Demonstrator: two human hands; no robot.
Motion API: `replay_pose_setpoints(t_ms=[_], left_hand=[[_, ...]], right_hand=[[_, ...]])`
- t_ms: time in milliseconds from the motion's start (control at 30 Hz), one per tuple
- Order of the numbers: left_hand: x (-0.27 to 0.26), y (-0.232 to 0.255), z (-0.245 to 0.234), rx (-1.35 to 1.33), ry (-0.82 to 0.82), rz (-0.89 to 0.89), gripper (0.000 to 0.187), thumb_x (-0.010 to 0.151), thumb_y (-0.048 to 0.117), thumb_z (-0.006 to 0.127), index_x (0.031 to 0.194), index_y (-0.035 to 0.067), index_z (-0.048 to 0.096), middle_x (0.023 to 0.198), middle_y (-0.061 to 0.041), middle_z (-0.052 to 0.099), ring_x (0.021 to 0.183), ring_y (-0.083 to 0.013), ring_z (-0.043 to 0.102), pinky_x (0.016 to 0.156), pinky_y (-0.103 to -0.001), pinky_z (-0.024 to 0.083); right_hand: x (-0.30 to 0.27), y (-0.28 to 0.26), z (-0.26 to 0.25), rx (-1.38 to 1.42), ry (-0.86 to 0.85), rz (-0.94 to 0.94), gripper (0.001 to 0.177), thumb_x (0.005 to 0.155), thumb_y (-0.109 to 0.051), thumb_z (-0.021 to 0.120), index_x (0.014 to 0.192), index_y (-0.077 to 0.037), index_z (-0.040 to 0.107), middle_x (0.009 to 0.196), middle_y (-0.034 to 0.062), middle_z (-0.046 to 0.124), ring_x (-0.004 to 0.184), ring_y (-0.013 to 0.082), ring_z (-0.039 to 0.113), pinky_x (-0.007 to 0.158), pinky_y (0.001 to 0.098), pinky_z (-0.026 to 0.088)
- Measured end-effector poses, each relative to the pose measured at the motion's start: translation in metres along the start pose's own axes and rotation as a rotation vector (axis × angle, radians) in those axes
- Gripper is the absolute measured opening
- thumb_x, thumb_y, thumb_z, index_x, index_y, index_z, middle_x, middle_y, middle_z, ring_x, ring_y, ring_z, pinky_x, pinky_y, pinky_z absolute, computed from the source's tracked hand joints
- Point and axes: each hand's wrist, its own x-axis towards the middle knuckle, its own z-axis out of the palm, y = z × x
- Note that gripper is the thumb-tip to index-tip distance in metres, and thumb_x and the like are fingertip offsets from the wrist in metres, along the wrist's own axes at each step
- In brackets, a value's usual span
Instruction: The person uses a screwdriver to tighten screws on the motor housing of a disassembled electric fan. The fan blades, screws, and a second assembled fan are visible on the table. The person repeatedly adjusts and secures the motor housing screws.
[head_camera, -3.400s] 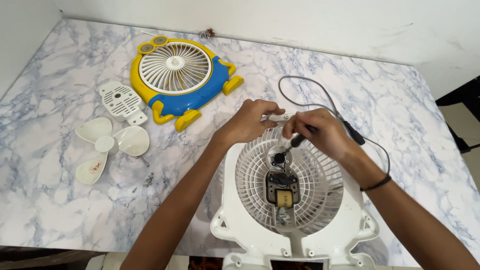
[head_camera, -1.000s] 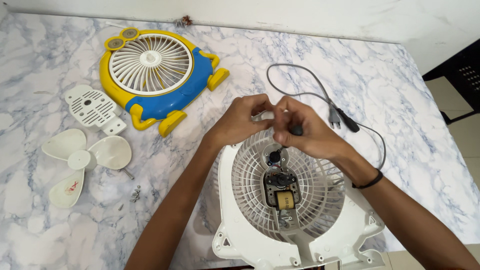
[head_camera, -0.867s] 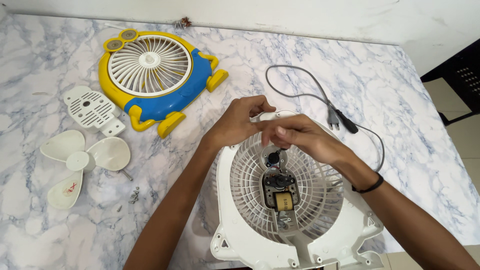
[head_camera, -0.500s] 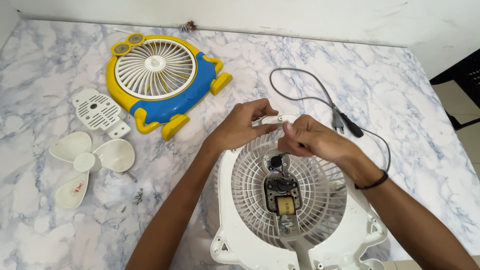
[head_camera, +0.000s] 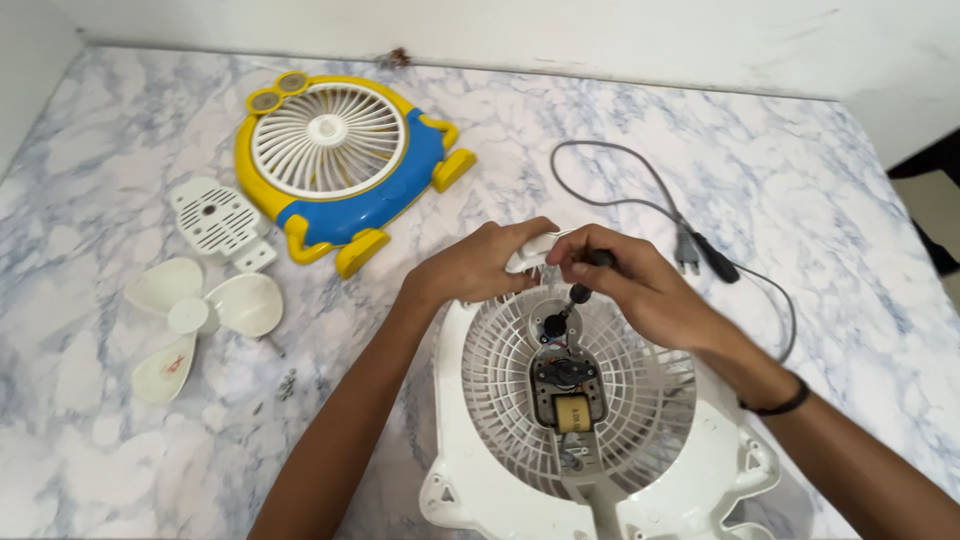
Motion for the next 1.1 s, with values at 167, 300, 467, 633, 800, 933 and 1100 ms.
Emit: replay_pose_setpoints(t_ms=[167, 300, 467, 633, 800, 933, 1100], left_hand=[[-0.007, -0.001, -0.015, 0.027, -0.083, -0.075, 0.07, 0.077, 0.016, 0.074, 0.141, 0.014, 0.048, 0.093, -0.021, 0.076, 0.084, -0.0349, 0.075, 0.078, -0.046, 0.057], [-0.02, -0.016, -0.04, 0.024, -0.075, -0.045, 0.066, 0.074, 0.015, 0.077, 0.135, 0.014, 0.053, 0.096, -0.016, 0.078, 0.085, -0.0301, 0.076, 0.077, -0.042, 0.058], [-0.036, -0.034, -0.053, -0.043, -0.07, -0.094, 0.061, 0.076, 0.013, 0.078, 0.133, 0.016, 0.056, 0.097, -0.011, 0.078, 0.081, -0.0239, 0.076, 0.07, -0.038, 0.06], [-0.033, -0.039, -0.05, -0.07, -0.086, -0.148, 0.064, 0.075, 0.011, 0.077, 0.135, 0.018, 0.055, 0.096, -0.01, 0.078, 0.075, -0.0224, 0.076, 0.065, -0.036, 0.06], [-0.031, -0.041, -0.049, -0.036, -0.063, -0.12, 0.069, 0.073, 0.012, 0.08, 0.136, 0.016, 0.052, 0.099, -0.011, 0.077, 0.077, -0.022, 0.077, 0.068, -0.035, 0.06], [-0.029, -0.045, -0.048, -0.069, -0.079, -0.174, 0.069, 0.072, 0.01, 0.078, 0.136, 0.017, 0.053, 0.099, -0.01, 0.077, 0.08, -0.0232, 0.077, 0.07, -0.037, 0.062], [-0.033, -0.045, -0.048, -0.053, -0.041, -0.066, 0.059, 0.073, 0.01, 0.081, 0.128, 0.016, 0.059, 0.106, -0.008, 0.077, 0.095, -0.0212, 0.074, 0.078, -0.036, 0.059]], right_hand=[[0.013, -0.046, 0.001, -0.681, -0.181, -0.056, 0.027, 0.09, -0.016, 0.066, 0.115, -0.008, 0.071, 0.1, 0.0129, 0.063, 0.072, 0.0255, 0.069, 0.068, 0.0391, 0.056], [0.035, -0.067, 0.01, -0.866, -0.331, -0.026, 0.019, 0.089, -0.02, 0.071, 0.104, -0.007, 0.073, 0.094, 0.0114, 0.068, 0.079, 0.0307, 0.07, 0.071, 0.0414, 0.057], [0.055, -0.072, 0.026, -0.978, -0.495, -0.084, 0.023, 0.078, -0.013, 0.073, 0.1, -0.007, 0.072, 0.101, 0.0103, 0.069, 0.084, 0.032, 0.07, 0.072, 0.0425, 0.056], [0.067, -0.063, 0.041, -1.19, -0.509, -0.174, 0.019, 0.087, -0.024, 0.07, 0.085, -0.006, 0.074, 0.084, 0.014, 0.071, 0.077, 0.0324, 0.072, 0.069, 0.0423, 0.058], [0.079, -0.062, 0.046, -1.41, -0.392, -0.098, 0.021, 0.093, -0.022, 0.066, 0.08, -0.008, 0.074, 0.071, 0.0154, 0.071, 0.069, 0.0331, 0.073, 0.059, 0.0428, 0.06], [0.078, -0.067, 0.046, -1.288, -0.381, 0.171, 0.033, 0.095, -0.037, 0.069, 0.084, -0.006, 0.074, 0.073, 0.0161, 0.071, 0.073, 0.0343, 0.073, 0.067, 0.0426, 0.059], [0.066, -0.063, 0.048, -1.255, -0.471, -0.216, 0.015, 0.079, -0.017, 0.077, 0.091, -0.007, 0.075, 0.099, 0.0135, 0.068, 0.087, 0.03, 0.071, 0.071, 0.0395, 0.059]])
